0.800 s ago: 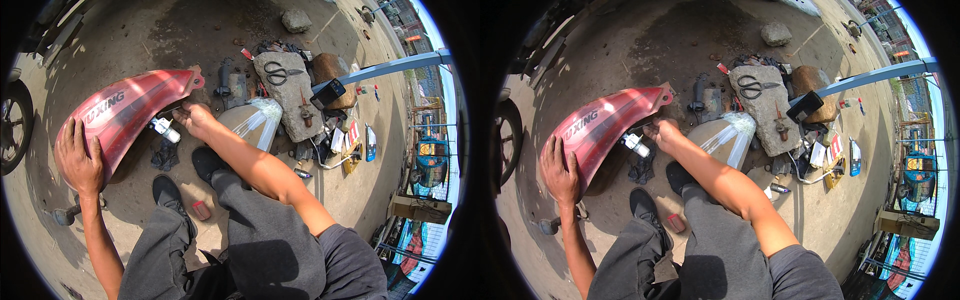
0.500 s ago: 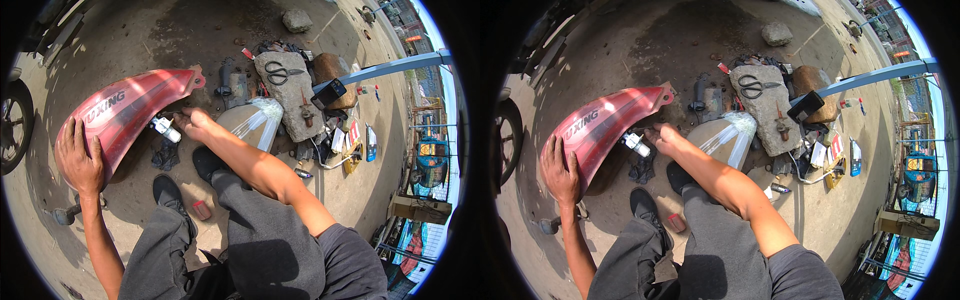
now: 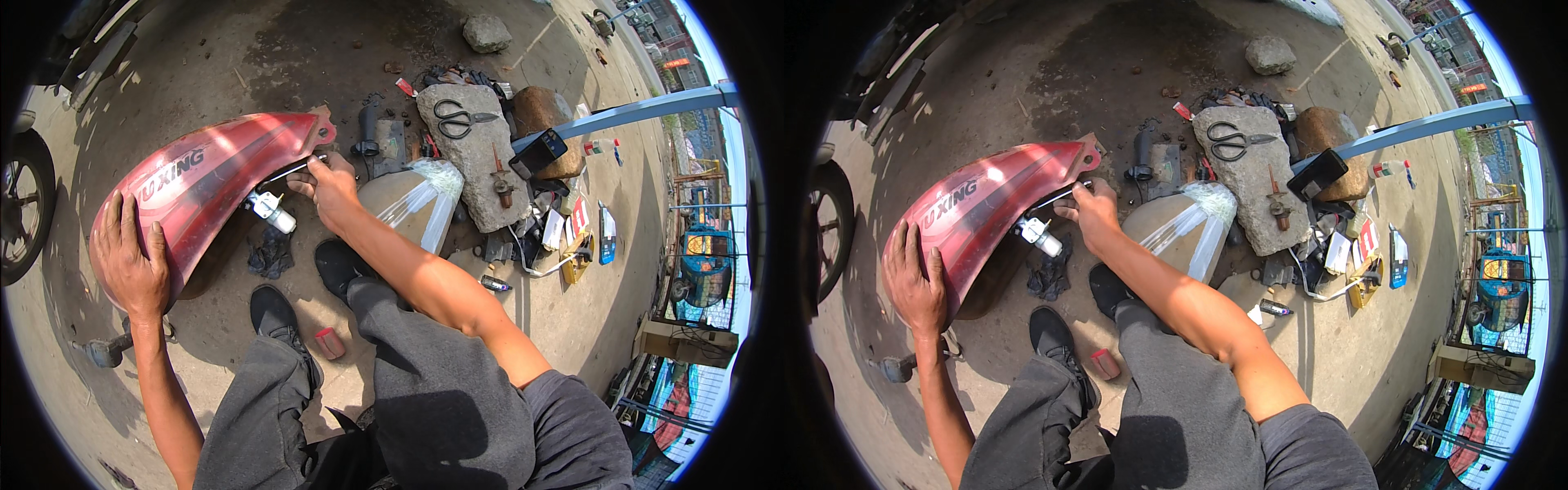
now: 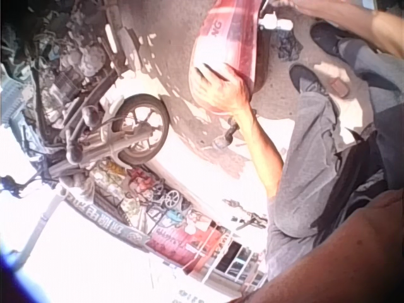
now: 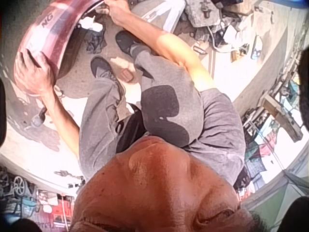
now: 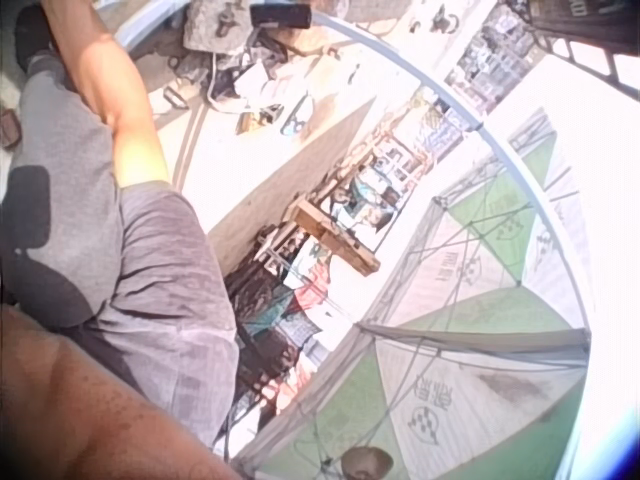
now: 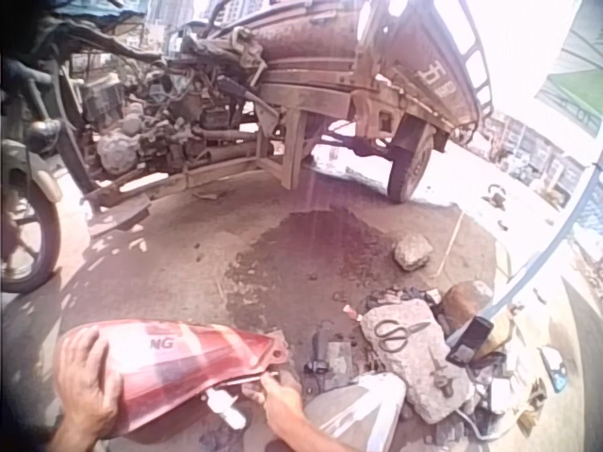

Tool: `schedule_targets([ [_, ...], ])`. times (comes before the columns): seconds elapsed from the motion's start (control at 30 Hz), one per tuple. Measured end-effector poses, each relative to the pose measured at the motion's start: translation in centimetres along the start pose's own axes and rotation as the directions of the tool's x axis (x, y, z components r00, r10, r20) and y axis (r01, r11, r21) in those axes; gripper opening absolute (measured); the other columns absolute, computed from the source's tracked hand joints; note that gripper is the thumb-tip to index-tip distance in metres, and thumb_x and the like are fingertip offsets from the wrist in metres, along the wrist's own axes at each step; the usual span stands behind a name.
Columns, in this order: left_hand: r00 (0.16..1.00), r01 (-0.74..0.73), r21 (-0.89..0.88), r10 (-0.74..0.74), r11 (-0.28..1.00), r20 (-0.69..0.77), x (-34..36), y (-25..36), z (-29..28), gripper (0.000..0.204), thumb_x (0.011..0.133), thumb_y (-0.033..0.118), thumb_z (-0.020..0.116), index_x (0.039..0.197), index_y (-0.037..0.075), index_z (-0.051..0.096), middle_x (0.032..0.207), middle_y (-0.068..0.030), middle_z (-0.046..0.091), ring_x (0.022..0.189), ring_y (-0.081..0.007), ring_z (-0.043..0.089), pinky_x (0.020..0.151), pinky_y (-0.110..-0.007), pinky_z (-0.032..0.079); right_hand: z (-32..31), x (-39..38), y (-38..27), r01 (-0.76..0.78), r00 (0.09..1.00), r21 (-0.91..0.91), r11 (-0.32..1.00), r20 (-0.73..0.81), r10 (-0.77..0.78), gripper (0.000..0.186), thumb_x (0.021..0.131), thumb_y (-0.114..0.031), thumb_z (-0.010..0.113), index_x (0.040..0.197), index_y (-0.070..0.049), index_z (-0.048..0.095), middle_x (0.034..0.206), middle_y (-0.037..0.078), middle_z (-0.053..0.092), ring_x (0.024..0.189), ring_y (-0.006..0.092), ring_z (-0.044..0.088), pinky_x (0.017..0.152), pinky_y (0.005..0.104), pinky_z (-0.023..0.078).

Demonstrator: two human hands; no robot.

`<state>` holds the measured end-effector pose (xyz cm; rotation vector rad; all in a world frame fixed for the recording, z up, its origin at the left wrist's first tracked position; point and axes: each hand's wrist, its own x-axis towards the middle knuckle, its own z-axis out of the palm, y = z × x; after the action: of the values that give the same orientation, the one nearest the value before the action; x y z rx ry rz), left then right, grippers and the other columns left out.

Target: The person sits on the ground and uses a small tool to adjust a white component attached to a red motorcycle fender. The person repeatedly tightens or loosens a screw on the component while holding the fender steady.

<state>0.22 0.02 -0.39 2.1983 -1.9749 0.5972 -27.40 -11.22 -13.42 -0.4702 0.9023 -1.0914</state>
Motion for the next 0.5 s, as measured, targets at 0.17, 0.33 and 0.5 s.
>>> schedule_targets([
  [0.17,1.0,0.002,-0.004,-0.002,1.0,0.004,0.01,-0.04,0.04,0.052,0.095,0.038,0.054,0.138,0.009,0.054,0.147,-0.0115,0.047,0.137,-0.0304,0.041,0.117,-0.046,0.024,-0.07,-0.27,0.01,0.045,0.998,0.009,0.999,0.041,-0.046,0.025,0.1,-0.012,0.049,0.119,0.004,0.048,0.107,0.014,0.061,0.086,0.0216,0.066,0.072,0.0325,0.058],
  [0.33,1.0,-0.02,-0.001,0.02,1.0,-0.016,0.06,-0.01,-0.09,0.05,0.097,0.036,0.053,0.137,0.006,0.054,0.147,-0.0112,0.047,0.136,-0.0305,0.042,0.116,-0.044,0.025,-0.23,-0.35,-0.08,0.043,0.998,-0.002,0.999,0.051,-0.043,0.025,0.1,-0.012,0.049,0.12,0.004,0.048,0.107,0.014,0.061,0.086,0.0219,0.066,0.072,0.0327,0.058],
  [0.5,1.0,-0.012,0.01,0.012,1.0,-0.012,0.02,0.05,0.0,0.05,0.097,0.037,0.052,0.137,0.007,0.053,0.147,-0.0113,0.047,0.136,-0.0306,0.042,0.116,-0.044,0.025,-0.23,-0.4,-0.25,0.046,0.998,-0.025,0.999,0.051,-0.045,0.025,0.1,-0.013,0.048,0.119,0.004,0.048,0.106,0.014,0.061,0.085,0.0216,0.066,0.072,0.0324,0.057],
])
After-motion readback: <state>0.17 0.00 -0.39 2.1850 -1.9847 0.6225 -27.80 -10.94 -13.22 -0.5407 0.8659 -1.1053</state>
